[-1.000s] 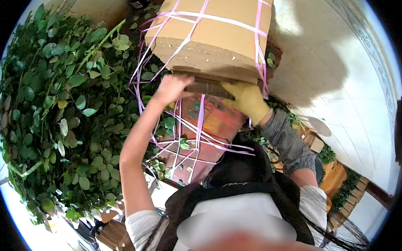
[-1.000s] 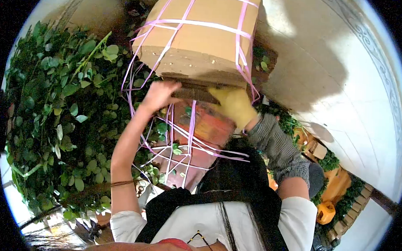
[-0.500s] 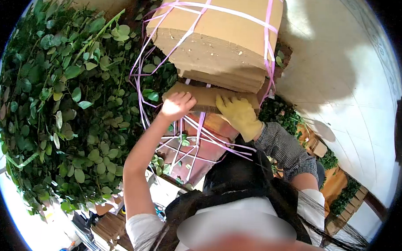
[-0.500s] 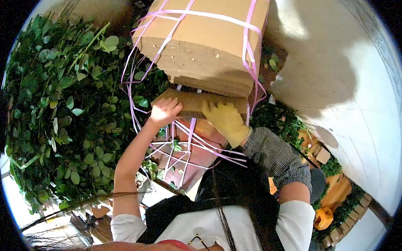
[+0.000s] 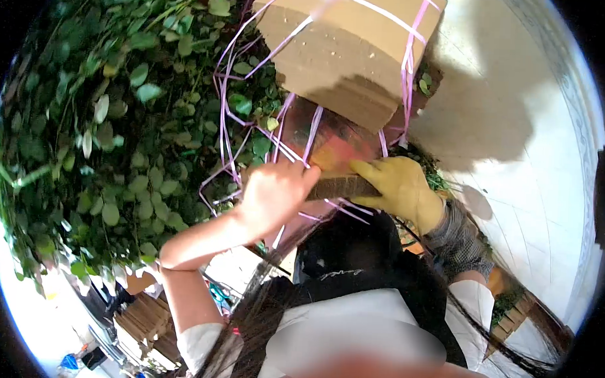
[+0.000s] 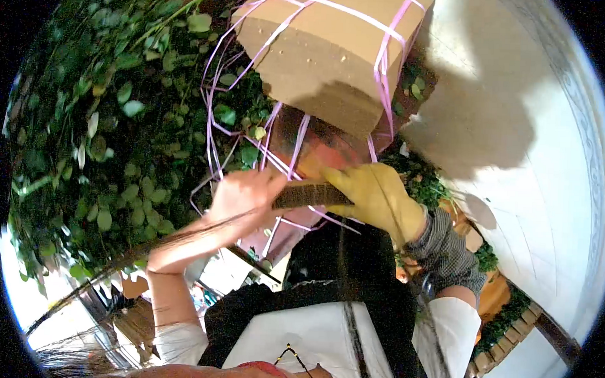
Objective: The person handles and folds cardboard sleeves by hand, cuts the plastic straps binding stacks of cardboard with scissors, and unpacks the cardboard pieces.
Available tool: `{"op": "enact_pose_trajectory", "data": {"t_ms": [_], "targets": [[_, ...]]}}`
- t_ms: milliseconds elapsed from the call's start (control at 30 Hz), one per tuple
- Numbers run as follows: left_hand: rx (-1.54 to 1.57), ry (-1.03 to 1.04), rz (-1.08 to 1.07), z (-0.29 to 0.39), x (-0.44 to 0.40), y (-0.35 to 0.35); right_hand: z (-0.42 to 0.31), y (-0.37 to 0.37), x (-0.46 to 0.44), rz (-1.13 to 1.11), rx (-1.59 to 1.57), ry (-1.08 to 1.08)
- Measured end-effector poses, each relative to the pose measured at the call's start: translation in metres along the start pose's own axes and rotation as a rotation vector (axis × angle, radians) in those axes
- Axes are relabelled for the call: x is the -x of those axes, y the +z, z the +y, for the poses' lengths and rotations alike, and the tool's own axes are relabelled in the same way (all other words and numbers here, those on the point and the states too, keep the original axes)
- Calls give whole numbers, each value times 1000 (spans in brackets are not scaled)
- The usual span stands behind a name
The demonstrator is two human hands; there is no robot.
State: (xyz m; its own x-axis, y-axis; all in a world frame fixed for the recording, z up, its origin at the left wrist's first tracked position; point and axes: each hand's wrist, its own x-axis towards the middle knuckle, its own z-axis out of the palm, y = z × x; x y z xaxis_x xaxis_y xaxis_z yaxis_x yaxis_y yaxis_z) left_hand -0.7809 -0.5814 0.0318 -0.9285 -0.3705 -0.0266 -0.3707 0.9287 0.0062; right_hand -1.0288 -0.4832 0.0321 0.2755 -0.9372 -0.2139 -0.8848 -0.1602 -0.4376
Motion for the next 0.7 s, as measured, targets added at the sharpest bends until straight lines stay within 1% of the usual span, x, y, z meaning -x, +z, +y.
{"op": "enact_pose_trajectory", "data": {"t_ms": [33,67,100,133,167,200,233,267,300,333,367,400,433,467,500,533,567,600,633,700], "targets": [[34,14,-22,-2,7,-6,-8,0,6,-9,15,3],[158,-43,-327,-1,7,-32,-14,0,9,-33,-114,-67],[301,-30,-418,-5,15,-38,-20,1,11,-69,-250,-137],[451,-23,-508,-9,25,-41,-29,1,9,-219,-298,-91],[641,-7,-574,-10,32,-55,-37,6,9,-287,-374,-121],[790,12,-622,-10,46,-50,-46,11,8,-350,-446,-156],[904,-5,-618,0,62,-41,-60,12,10,-382,-440,-178],[1010,-21,-604,12,79,-28,-76,13,12,-434,-357,-235],[1027,-60,-586,28,94,-12,-87,13,12,-489,-275,-298],[1073,-110,-542,49,109,7,-96,24,15,-437,-260,-382],[1113,-160,-494,69,119,6,-104,37,18,-457,-243,-440],[933,-235,-556,87,132,2,-108,48,19,-477,-228,-504],[967,-332,-584,103,144,-1,-109,55,18,-559,-179,-561],[1011,-444,-609,119,158,-3,-116,58,10,-787,-179,-530],[1079,-475,-390,140,184,7,-112,72,5,-751,-376,-666],[1096,-617,-497,155,195,-7,-99,90,-5,-728,-592,-798],[1104,-696,-469,171,210,-12,-95,101,-21,-1016,-866,-586],[1112,-762,-448,190,227,-19,-90,115,-46,-1124,-918,-515],[1121,-824,-442,212,246,-21,-84,127,-57,-1146,-966,-447],[1057,-999,-232,258,279,-18,-90,172,-57,-1344,-1188,-330]]}}
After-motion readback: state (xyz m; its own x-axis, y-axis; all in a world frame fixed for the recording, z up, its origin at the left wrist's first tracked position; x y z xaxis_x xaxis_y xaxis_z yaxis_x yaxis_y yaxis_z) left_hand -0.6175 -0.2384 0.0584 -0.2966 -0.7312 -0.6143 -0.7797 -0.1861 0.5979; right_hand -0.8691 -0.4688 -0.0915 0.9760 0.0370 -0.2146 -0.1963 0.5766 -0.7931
